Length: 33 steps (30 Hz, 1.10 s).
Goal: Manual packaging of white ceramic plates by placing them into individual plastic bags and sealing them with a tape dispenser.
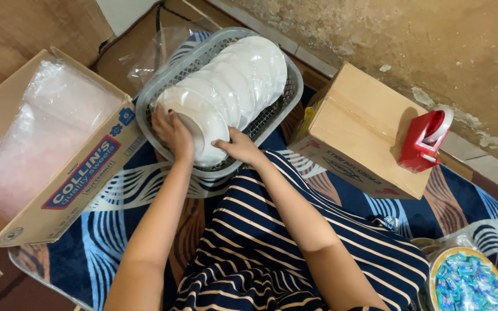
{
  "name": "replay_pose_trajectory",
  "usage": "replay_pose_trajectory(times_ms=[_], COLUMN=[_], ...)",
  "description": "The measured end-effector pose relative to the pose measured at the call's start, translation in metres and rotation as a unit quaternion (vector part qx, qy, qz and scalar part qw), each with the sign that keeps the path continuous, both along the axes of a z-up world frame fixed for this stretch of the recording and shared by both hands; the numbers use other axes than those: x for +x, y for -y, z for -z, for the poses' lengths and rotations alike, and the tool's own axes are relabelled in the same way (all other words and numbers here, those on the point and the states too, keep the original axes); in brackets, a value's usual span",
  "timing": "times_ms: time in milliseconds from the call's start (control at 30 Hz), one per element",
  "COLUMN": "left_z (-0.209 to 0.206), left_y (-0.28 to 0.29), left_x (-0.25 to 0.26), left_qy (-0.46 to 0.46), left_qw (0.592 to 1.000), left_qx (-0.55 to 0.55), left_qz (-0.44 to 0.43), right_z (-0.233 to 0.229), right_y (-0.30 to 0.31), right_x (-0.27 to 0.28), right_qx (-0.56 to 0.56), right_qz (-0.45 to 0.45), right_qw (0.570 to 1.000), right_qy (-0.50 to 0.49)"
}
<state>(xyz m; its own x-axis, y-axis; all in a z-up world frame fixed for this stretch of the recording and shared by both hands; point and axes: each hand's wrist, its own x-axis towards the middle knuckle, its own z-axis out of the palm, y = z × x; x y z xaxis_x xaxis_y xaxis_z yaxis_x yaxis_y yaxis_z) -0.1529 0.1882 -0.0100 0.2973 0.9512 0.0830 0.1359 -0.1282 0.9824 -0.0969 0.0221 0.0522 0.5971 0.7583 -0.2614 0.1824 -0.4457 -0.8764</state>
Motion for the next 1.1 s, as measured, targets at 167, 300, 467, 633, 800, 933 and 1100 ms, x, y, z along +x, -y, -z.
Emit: replay_pose_trajectory(times_ms=[167, 300, 467, 633, 800, 933, 1100], left_z=[0.011, 0.021, 0.034, 0.024, -0.016, -0.006, -0.059], left_y=[-0.004, -0.018, -0.033, -0.026, -0.022, -0.060, -0.069], left_x=[0.013, 0.020, 0.020, 0.018, 0.017, 0.023, 0.032], left_qy=[-0.015, -0.011, 0.032, 0.009, 0.049, 0.068, 0.028], left_qw=[0.999, 0.999, 0.996, 0.988, 0.945, 0.953, 0.954], left_qx=[0.012, -0.003, 0.056, 0.134, 0.323, 0.296, 0.285], left_qz=[-0.031, -0.035, -0.056, -0.072, 0.018, 0.008, 0.089], right_z=[0.007, 0.010, 0.002, 0.009, 0.017, 0.006, 0.045], right_y=[-0.001, -0.008, -0.023, -0.025, -0.015, -0.010, -0.014], right_x=[0.003, 0.003, 0.012, 0.019, 0.023, 0.023, 0.037], right_qx=[0.058, 0.111, 0.121, 0.095, 0.138, 0.146, 0.149], right_qz=[0.001, 0.020, 0.010, 0.015, 0.038, 0.035, 0.139], right_qw=[0.998, 0.993, 0.991, 0.994, 0.989, 0.988, 0.979], right_qy=[0.022, 0.032, 0.053, 0.046, -0.032, -0.040, 0.000])
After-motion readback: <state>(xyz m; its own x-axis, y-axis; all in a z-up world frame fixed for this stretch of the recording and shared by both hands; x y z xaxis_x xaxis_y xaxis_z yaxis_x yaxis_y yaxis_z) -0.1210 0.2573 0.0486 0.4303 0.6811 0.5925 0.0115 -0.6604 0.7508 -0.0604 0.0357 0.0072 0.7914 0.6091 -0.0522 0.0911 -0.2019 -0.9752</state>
